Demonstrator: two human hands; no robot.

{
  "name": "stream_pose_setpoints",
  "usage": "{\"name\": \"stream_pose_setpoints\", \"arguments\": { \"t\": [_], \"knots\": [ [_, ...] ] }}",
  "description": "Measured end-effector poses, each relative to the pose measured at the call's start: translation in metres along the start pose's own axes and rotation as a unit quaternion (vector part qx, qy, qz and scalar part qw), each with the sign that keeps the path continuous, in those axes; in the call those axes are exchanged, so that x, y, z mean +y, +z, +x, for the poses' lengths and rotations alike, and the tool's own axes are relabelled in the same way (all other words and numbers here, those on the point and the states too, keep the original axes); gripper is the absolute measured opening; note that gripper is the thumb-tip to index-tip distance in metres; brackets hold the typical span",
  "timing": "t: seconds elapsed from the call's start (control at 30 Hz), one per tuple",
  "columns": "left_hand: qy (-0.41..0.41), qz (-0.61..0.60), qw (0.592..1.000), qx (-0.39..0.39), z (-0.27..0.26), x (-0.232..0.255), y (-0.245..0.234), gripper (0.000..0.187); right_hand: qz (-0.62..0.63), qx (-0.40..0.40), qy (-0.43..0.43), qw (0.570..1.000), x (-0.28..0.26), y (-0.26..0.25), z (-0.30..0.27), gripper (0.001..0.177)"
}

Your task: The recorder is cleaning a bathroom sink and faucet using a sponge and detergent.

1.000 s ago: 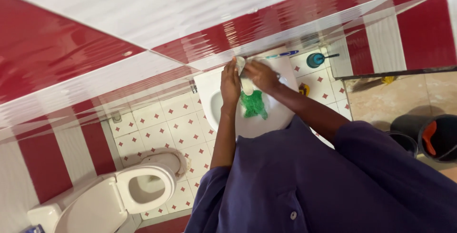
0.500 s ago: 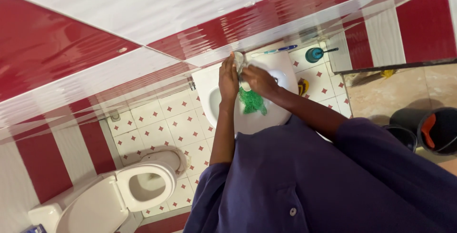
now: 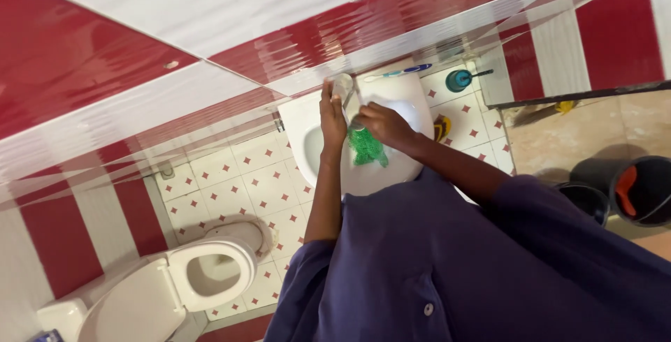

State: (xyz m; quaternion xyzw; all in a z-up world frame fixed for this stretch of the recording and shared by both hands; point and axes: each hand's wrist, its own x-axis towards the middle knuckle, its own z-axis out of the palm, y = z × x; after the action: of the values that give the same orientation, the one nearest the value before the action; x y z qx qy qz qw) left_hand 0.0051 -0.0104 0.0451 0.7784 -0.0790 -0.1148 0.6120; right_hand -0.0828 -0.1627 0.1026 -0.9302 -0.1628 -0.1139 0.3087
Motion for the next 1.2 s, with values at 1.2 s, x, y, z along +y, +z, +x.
{"name": "stream_pose_setpoints", "arguments": {
  "t": [1.2],
  "knots": [
    [-0.098, -0.184, 0.97, 0.123, -0.068, 0.001, 0.003, 0.021, -0.121, 0.038, 0.026, 0.992, -0.019, 0.032, 0.029, 0.017]
  ]
}}
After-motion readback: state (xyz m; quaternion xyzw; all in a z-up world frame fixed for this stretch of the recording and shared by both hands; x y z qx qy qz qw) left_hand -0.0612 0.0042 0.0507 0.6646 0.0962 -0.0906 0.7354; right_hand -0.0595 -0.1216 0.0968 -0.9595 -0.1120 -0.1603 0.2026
